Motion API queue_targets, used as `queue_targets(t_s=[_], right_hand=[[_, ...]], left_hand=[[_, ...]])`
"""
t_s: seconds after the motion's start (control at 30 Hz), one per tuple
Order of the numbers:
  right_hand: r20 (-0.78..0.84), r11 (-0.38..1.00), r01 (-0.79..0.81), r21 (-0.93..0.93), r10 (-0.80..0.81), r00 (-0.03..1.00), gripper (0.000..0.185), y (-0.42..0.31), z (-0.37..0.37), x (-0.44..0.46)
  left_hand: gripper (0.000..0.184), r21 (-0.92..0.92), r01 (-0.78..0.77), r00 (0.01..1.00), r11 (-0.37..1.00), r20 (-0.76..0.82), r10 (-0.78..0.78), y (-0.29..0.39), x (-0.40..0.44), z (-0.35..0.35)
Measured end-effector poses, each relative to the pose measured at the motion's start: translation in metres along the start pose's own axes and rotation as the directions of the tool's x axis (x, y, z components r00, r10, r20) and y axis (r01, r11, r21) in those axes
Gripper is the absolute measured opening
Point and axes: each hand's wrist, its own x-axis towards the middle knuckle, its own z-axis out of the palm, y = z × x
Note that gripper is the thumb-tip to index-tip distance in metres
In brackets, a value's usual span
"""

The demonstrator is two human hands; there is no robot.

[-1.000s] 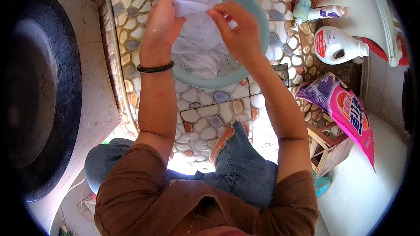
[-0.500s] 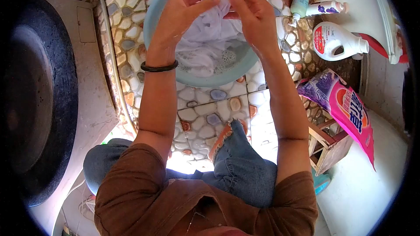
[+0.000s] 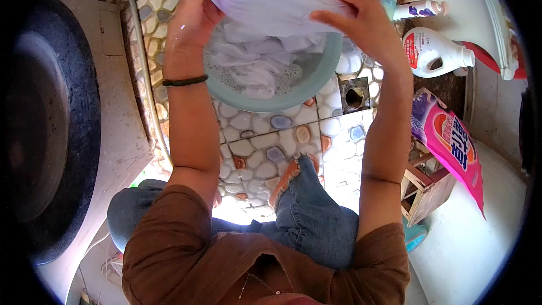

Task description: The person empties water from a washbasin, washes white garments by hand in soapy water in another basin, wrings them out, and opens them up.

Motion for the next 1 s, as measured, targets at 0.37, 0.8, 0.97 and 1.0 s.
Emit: queue_targets(t_s=[0.37, 0.8, 0.97, 1.0], right_hand=[[-0.182, 0.920, -0.213, 0.328, 0.283, 0.942, 0.022, -0.024, -0.069, 0.025], [-0.239, 0.964, 0.022, -0.265, -0.088, 0.967, 0.031, -0.013, -0.025, 0.004], [0.399, 0.902, 0.066, -0.427, 0.122, 0.909, 0.033, 0.076, 0.150, -0.034], [0.310, 0.896, -0.071, -0.438, 0.225, 0.924, 0.030, 0.079, 0.149, -0.029]], left_hand=[[0.034, 0.854, -0.512, 0.848, -0.097, 0.483, -0.220, 0.101, 0.040, 0.053], [0.055, 0.403, -0.808, 0.371, -0.430, 0.915, 0.161, 0.056, 0.034, -0.016], [0.037, 0.497, -0.762, 0.648, -0.416, 0.582, -0.491, -0.078, 0.034, -0.067], [0.041, 0.494, -0.752, 0.658, -0.436, 0.520, -0.545, -0.081, 0.035, -0.072]])
